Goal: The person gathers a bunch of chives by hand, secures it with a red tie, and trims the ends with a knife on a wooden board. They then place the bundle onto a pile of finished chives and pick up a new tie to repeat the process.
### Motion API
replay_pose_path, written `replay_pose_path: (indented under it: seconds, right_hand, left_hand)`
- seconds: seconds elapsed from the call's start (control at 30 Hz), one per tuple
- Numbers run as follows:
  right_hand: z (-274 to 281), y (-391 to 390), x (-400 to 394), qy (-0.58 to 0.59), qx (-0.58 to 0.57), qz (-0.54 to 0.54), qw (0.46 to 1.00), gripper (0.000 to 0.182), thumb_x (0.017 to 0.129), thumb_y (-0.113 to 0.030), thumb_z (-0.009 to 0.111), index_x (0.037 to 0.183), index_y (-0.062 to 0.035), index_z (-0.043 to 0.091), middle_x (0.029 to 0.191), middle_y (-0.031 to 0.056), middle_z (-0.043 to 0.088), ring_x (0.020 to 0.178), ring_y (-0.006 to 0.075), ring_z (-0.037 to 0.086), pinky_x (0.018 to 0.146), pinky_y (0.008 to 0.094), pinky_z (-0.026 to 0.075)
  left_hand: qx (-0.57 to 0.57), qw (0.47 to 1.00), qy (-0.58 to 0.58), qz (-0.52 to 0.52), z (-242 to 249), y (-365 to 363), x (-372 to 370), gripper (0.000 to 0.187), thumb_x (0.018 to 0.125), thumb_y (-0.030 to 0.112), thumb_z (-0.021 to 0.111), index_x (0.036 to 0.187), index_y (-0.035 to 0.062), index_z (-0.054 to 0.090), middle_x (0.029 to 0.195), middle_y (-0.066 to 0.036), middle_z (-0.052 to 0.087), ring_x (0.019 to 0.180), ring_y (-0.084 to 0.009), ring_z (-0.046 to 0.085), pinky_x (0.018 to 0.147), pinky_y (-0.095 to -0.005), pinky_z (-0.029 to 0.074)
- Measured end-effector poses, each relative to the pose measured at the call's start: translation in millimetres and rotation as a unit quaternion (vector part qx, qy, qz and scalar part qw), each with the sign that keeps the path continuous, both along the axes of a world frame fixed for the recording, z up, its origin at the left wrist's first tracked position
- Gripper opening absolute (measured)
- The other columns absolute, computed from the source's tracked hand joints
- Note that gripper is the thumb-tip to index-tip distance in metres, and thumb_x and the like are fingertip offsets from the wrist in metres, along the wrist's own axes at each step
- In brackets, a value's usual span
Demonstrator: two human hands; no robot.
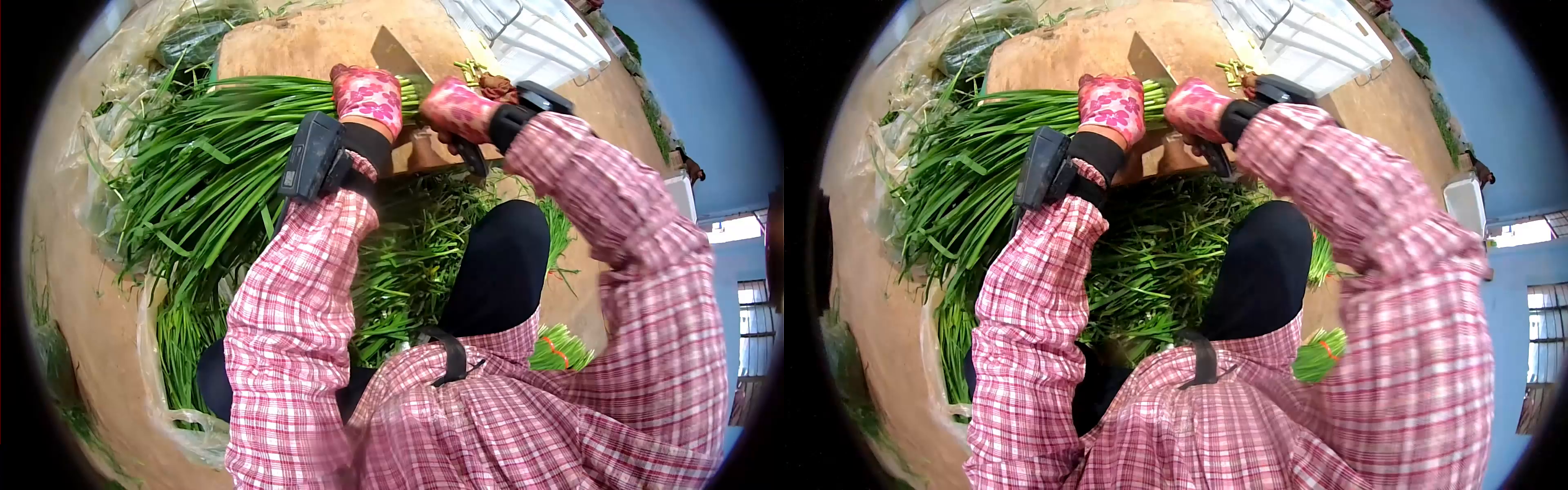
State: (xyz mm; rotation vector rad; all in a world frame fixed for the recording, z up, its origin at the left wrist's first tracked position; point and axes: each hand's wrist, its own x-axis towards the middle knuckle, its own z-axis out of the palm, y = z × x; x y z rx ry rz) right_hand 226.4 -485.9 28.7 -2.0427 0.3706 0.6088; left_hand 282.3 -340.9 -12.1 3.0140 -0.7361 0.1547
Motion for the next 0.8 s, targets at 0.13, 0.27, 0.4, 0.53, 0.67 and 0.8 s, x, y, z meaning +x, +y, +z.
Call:
replay_pose_path:
  seconds: [0.13,0.27,0.4,0.53,0.67,0.8]
  right_hand:
    - [1,-6,0,-0.010,-0.017,0.108,0.994,0.015,0.086,-0.015,0.060,0.079,-0.0009,0.057,0.059,0.0096,0.055,0.047,0.0219,0.057,0.042,0.0388,0.049]
    - [-1,-20,11,0.000,0.011,0.133,0.991,0.012,0.081,-0.009,0.058,0.072,-0.0006,0.058,0.057,0.0090,0.055,0.048,0.0217,0.058,0.044,0.0381,0.050]
    - [-42,-25,35,-0.225,-0.230,0.342,0.883,0.007,0.072,-0.004,0.059,0.069,0.0011,0.063,0.059,0.0128,0.060,0.050,0.0238,0.062,0.047,0.0358,0.051]
    - [-34,-31,25,-0.255,-0.281,0.308,0.873,0.011,0.074,-0.007,0.060,0.071,0.0022,0.065,0.060,0.0145,0.062,0.052,0.0237,0.063,0.047,0.0358,0.051]
    - [-5,-43,-24,-0.109,0.004,-0.096,0.989,0.024,0.087,-0.019,0.057,0.074,0.0015,0.057,0.054,0.0066,0.052,0.040,0.0196,0.052,0.038,0.0330,0.043]
    - [-6,-39,-52,-0.138,0.040,-0.002,0.990,0.028,0.088,-0.021,0.057,0.071,0.0014,0.057,0.054,0.0069,0.054,0.041,0.0196,0.055,0.038,0.0325,0.044]
  left_hand:
    - [0.004,1.000,0.015,0.012,9,2,-2,0.024,0.078,0.025,0.065,0.100,0.0168,0.071,0.100,-0.005,0.071,0.099,-0.0243,0.066,0.088,-0.0432,0.043]
    - [-0.030,0.999,-0.023,0.004,1,2,-3,0.019,0.085,0.022,0.061,0.098,0.0160,0.074,0.097,-0.004,0.072,0.097,-0.0250,0.067,0.085,-0.0430,0.044]
    - [0.025,0.999,0.027,0.016,6,-2,4,0.030,0.072,0.031,0.070,0.100,0.0176,0.070,0.099,-0.009,0.071,0.096,-0.0263,0.068,0.088,-0.0445,0.045]
    - [0.006,1.000,0.024,0.003,17,7,-8,0.043,0.066,0.042,0.073,0.101,0.0178,0.069,0.100,-0.009,0.071,0.098,-0.0276,0.067,0.086,-0.0455,0.046]
    - [0.004,0.999,0.031,0.019,24,4,-18,0.055,0.057,0.043,0.082,0.103,0.0163,0.068,0.100,-0.010,0.070,0.100,-0.0286,0.065,0.089,-0.0464,0.045]
    - [-0.003,1.000,-0.003,0.015,16,3,-15,0.057,0.055,0.043,0.083,0.102,0.0156,0.067,0.099,-0.009,0.070,0.099,-0.0295,0.065,0.088,-0.0465,0.045]
